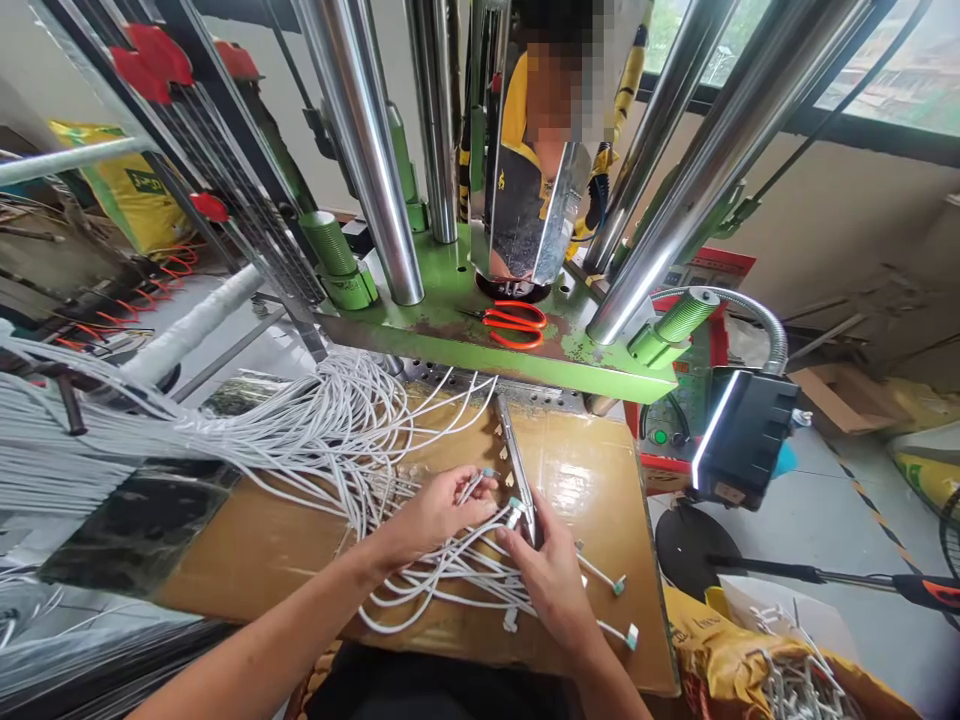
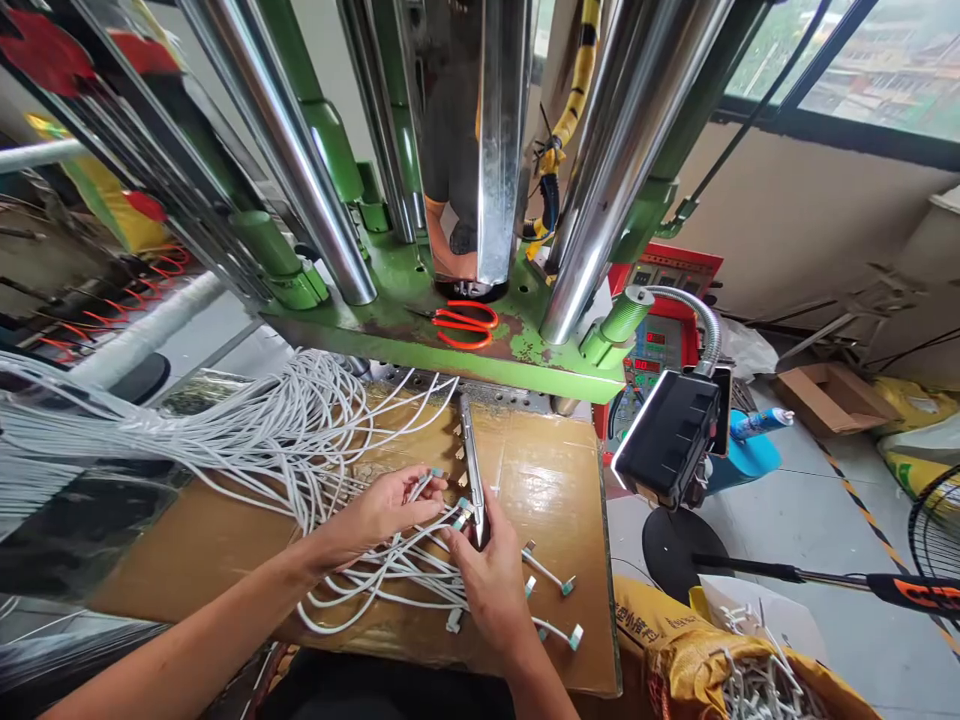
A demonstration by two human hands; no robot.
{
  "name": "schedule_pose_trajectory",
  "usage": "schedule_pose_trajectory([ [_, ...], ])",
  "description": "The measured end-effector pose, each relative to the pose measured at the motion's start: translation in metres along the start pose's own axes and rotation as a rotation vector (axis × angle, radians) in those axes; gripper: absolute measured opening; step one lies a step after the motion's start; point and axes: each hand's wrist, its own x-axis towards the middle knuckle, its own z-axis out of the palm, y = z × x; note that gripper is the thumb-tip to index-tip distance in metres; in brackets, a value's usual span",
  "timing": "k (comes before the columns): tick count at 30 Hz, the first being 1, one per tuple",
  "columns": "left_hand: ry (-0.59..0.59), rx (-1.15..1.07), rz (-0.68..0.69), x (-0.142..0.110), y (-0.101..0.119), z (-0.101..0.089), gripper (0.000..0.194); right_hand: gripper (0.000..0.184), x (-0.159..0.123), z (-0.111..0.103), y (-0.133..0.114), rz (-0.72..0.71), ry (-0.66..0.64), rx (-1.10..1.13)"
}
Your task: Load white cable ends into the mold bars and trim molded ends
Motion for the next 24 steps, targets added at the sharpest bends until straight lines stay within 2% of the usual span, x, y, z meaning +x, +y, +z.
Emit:
schedule_pose_trajectory([
  [3,-0.016,0.327,0.062,0.004,0.005,0.009,0.02,0.043,0.001,0.002,0.003,-0.011,0.009,0.015],
  [6,0.007,0.483,0.104,0.008,0.009,0.017,0.015,0.041,0.002,0.002,0.004,-0.024,0.008,0.018],
  [9,0.046,0.506,0.117,0.011,0.009,0.02,0.014,0.041,0.002,0.002,0.002,-0.023,-0.001,0.019],
  [14,0.028,0.45,0.124,0.014,0.001,0.018,0.013,0.039,0.0,0.001,-0.003,-0.001,-0.007,0.017],
  [19,0.041,0.098,0.081,0.01,-0.001,0.006,0.022,0.039,-0.001,0.0,-0.006,0.001,-0.013,0.022],
  [21,0.059,0.164,0.102,0.006,0.0,0.001,0.023,0.041,-0.002,0.0,-0.006,0.013,-0.02,0.015],
  [24,0.059,0.496,0.255,0.003,-0.001,-0.006,0.017,0.044,-0.002,-0.001,-0.007,0.021,-0.018,-0.006],
])
